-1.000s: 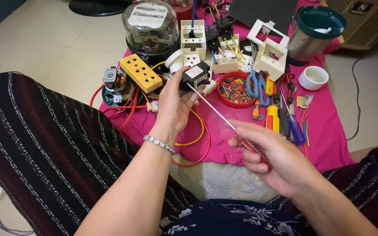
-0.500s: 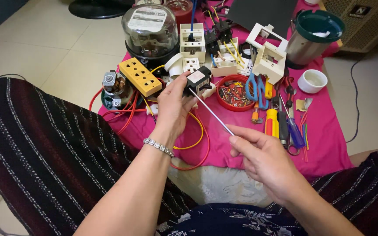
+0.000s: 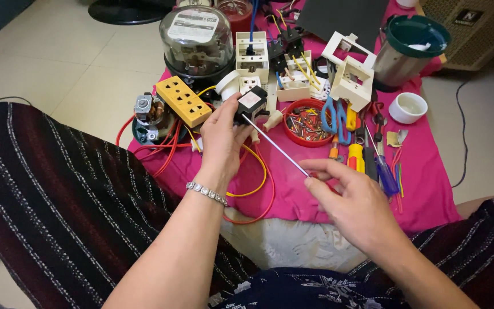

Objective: Wiring an electrical component by inserting wires into terminals and tightening them with a screwdriver

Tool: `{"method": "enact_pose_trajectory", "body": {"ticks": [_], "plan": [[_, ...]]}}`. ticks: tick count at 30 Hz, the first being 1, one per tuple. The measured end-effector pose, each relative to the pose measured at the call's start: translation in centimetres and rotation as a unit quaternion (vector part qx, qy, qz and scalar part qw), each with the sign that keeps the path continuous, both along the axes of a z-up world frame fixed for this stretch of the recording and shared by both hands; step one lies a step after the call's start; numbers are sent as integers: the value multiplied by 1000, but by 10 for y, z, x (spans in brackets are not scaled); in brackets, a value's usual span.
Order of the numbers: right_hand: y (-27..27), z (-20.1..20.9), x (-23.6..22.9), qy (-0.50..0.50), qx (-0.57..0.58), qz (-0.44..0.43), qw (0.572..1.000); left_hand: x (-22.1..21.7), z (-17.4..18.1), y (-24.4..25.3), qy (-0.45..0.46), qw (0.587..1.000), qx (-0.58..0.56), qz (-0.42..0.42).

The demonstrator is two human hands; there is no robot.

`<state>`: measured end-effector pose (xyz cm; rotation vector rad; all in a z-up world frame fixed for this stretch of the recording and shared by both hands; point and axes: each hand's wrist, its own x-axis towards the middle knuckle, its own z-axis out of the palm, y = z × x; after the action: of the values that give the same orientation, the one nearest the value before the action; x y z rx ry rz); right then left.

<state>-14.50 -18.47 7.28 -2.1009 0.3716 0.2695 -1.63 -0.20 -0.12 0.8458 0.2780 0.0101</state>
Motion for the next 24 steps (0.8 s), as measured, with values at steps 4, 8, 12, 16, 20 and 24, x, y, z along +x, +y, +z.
{"method": "enact_pose_trajectory", "body": {"ticks": [4, 8, 12, 16, 20, 24], "plan": [[-2, -4, -3, -50, -44, -15, 998, 1, -1, 0, -3, 1000, -13, -9], [-8, -11, 1, -46, -24, -34, 998, 1, -3, 1, -3, 1000, -10, -10], [-23, -36, 7, -97, 5, 15, 995, 0, -3, -8, 11, 998, 49, 36], [-21, -33, 3, -112, 18, -10, 993, 1, -5, -7, 15, 998, 53, 35], [-26, -37, 5, -143, -20, -13, 989, -1, -2, -6, 14, 998, 53, 36], [-27, -33, 5, -125, 47, 2, 991, -2, -5, -6, 14, 998, 57, 37]]}}
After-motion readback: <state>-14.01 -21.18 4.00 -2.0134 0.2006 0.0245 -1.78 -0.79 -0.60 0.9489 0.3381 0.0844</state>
